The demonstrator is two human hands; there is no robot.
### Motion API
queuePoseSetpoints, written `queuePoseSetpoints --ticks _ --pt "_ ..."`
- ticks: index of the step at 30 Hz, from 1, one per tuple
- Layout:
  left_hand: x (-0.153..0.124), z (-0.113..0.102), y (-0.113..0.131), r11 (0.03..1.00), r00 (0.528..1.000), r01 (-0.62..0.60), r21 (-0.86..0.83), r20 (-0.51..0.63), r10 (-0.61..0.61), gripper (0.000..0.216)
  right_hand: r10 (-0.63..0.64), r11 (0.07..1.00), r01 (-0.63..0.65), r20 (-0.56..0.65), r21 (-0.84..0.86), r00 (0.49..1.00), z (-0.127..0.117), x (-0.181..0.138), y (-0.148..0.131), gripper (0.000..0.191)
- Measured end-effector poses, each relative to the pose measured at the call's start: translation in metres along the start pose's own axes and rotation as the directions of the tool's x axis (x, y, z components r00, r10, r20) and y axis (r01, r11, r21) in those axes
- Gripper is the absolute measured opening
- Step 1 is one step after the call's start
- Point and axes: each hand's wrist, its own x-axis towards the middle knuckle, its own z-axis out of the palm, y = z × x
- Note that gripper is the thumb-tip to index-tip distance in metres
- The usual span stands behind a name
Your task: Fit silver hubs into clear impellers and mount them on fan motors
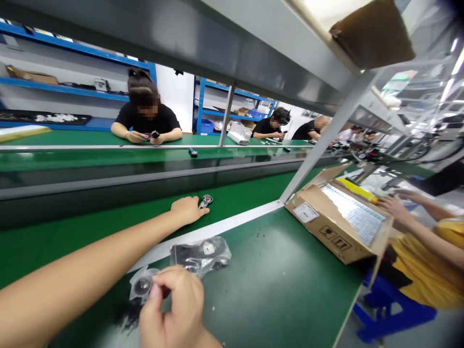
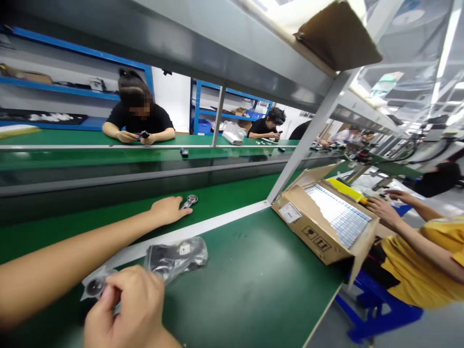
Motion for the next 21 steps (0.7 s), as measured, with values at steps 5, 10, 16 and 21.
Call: queuePoseSetpoints --ticks 5,10,16,21 --pt "0.01 -0.012 0.003 0.99 0.999 0.017 -0.137 0.051 -0.01 0.037 0.069 0.996 -0.067 0.042 -0.059 0.997 0.005 -0.005 -0.001 0.016" --pt "-0.084 -0.035 -0.051 0.933 1.0 -0.013 -0.359 -0.001 0.013 0.036 0.206 0.978 -0.208 0.065 0.02 0.976 0.001 -0.004 -0.012 0.018" --pt "-0.244 -0.04 -0.101 0.777 1.0 0.015 -0.63 0.031 0.005 0.052 0.547 0.713 -0.662 0.407 0.233 0.732 -0.009 0.0 -0.043 0.017" --pt "-0.296 -0.026 -0.109 0.801 0.999 0.014 -0.598 0.048 0.018 0.054 0.662 0.446 -0.879 0.598 0.171 0.452 -0.013 0.003 -0.057 0.019"
